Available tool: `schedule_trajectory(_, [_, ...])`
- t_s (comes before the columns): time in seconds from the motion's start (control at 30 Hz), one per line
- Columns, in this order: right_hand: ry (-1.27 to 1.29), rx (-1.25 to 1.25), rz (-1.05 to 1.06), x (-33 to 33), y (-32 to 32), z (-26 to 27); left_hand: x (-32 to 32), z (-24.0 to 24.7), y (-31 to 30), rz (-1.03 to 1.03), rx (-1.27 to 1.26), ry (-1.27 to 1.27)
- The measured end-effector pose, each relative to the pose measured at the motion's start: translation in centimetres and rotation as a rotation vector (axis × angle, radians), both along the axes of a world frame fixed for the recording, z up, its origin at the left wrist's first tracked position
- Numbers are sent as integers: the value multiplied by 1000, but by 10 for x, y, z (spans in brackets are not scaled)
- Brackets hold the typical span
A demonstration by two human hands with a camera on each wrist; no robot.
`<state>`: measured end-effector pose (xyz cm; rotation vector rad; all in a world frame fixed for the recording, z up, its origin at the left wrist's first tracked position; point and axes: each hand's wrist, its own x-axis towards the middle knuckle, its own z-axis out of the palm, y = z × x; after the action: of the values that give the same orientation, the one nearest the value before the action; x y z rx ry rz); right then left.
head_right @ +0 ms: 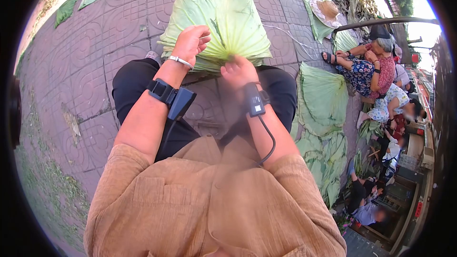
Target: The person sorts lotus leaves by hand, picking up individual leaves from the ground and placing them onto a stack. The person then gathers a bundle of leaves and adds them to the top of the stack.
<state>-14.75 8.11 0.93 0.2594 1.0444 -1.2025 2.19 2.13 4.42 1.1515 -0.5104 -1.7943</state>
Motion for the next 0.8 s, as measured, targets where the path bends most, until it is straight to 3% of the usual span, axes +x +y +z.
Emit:
schedule_trajectory(0.17, [27,-29,16,8,-11,22,0,0,0,6,-12,-4])
schedule_trajectory(0.37, [-88,-337,242,0,-37,36,5,5,0,-9,-49,51])
schedule_trajectory(0.6, [49,-664,127,-29,-88,112,4,11,3,-118,-173,179])
schedule_trajectory(0.8, [261,-837,-4,-100,-62,183,1,8,2,-123,-95,15])
